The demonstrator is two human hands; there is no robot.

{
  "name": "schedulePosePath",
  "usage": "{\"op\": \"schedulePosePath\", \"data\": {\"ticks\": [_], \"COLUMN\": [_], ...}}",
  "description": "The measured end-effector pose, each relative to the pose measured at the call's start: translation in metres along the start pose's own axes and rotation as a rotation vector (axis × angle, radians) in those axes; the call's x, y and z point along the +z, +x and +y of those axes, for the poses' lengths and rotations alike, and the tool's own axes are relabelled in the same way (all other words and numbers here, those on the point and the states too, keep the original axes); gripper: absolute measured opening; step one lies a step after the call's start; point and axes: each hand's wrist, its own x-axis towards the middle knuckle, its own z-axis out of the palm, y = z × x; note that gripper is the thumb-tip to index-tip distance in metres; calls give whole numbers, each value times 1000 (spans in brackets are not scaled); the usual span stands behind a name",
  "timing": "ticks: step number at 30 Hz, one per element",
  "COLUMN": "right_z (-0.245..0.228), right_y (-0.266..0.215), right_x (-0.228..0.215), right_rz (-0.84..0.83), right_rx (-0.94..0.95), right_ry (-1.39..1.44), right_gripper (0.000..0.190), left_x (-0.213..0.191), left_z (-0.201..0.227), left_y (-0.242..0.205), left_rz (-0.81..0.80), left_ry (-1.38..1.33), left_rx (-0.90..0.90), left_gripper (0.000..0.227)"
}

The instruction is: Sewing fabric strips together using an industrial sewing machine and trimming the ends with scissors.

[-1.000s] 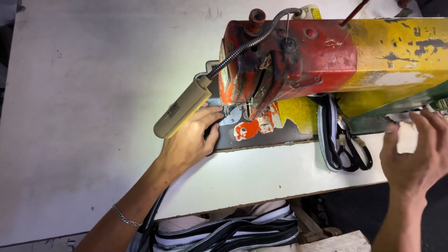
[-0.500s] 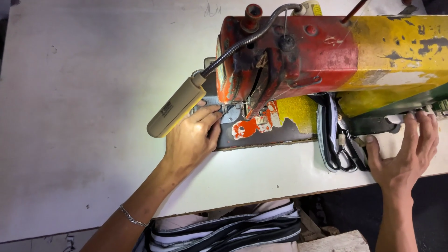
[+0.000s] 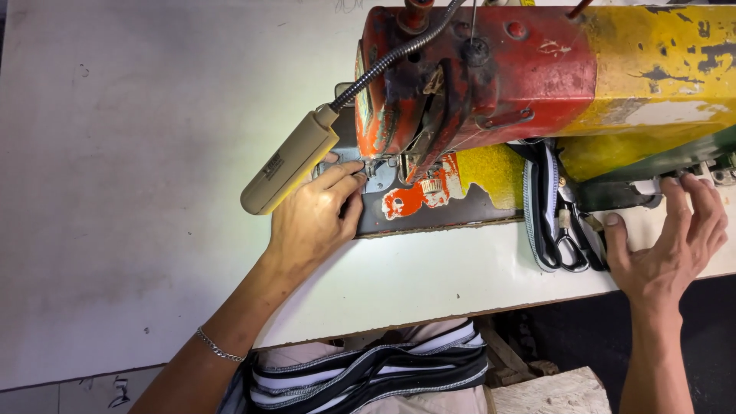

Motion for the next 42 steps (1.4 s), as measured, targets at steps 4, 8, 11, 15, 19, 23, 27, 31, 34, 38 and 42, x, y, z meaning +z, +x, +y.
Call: {"op": "schedulePosePath", "data": {"ticks": [4,8,11,15,19,23,27,31,34,38,42], "right_z": [2,1,5,3,3,2,19,31,27,24,22], "right_y": [-1,-2,-5,-4,-3,-3,-16,-26,-26,-25,-23], "right_x": [1,2,4,4,3,3,14,19,19,17,14], "right_rz": [0,11,13,13,11,7,28,46,41,44,37], "right_rx": [-14,-18,-20,-20,-37,-17,-20,-32,-12,-17,-12], "right_ry": [3,16,19,15,20,25,-24,-66,-80,-81,-90], "right_gripper": [50,49,47,46,48,48,39,38,35,37,41], "left_x": [1,0,-2,-4,-4,-3,-3,-3,-1,-1,-6], "left_z": [1,0,1,2,1,1,0,3,3,5,10], "left_y": [1,4,7,9,11,12,13,10,4,-2,-2], "left_rz": [-25,-30,-31,-34,-28,-30,-29,-44,-12,7,-2], "left_ry": [-39,-85,-101,-93,-113,-105,-98,-85,-41,2,-8], "left_rx": [-49,-69,-70,-84,-88,-91,-71,-83,-61,-54,-55], "left_gripper": [16,18,19,20,19,18,18,18,17,14,14]}}
